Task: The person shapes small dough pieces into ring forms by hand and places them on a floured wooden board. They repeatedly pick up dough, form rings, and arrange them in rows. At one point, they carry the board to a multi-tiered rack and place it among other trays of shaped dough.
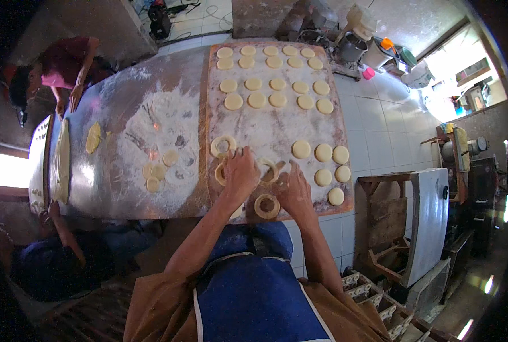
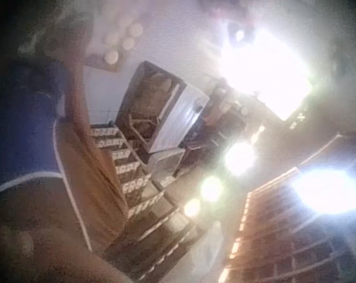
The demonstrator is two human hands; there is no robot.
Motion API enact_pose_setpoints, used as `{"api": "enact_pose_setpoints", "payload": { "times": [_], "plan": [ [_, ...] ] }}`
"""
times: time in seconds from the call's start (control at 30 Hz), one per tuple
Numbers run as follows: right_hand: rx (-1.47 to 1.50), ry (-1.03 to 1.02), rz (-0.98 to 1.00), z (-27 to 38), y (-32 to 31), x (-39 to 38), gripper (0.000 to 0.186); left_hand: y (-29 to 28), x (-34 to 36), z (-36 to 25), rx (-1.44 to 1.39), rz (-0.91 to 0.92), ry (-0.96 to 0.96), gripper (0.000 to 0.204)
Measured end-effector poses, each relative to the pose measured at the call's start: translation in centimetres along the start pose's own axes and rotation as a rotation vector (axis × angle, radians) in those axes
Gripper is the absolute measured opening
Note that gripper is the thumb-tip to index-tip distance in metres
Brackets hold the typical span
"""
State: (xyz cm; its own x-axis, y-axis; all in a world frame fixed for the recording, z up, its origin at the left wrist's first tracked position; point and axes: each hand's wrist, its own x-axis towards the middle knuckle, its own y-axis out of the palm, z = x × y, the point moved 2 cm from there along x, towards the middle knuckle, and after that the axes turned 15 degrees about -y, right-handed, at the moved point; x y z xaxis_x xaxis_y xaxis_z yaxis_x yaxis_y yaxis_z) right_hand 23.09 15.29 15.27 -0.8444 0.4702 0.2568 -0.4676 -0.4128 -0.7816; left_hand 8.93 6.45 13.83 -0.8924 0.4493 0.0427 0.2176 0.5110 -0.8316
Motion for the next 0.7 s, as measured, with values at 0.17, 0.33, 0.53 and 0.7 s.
{"api": "enact_pose_setpoints", "payload": {
  "times": [0.17, 0.33, 0.53, 0.7],
  "plan": [
    [-0.289, -0.351, -0.24, -1.8, -1.3, 0.2, 0.056, -1.9, -0.2, 0.2, -0.028, 0.165, 0.101, 0.026],
    [-0.242, -0.227, -0.073, -5.0, -0.8, 4.9, 0.046, -0.8, -1.9, 0.8, -0.08, 0.041, 0.239, 0.033],
    [-0.303, -0.09, 0.011, -5.7, -1.2, 6.0, 0.039, 1.9, -1.2, 2.4, -0.102, 0.189, 0.219, 0.033],
    [-0.065, -0.067, -0.045, -4.4, -2.2, 6.1, 0.03, -3.3, -1.4, 2.4, -0.104, -0.032, 0.22, 0.039]
  ]
}}
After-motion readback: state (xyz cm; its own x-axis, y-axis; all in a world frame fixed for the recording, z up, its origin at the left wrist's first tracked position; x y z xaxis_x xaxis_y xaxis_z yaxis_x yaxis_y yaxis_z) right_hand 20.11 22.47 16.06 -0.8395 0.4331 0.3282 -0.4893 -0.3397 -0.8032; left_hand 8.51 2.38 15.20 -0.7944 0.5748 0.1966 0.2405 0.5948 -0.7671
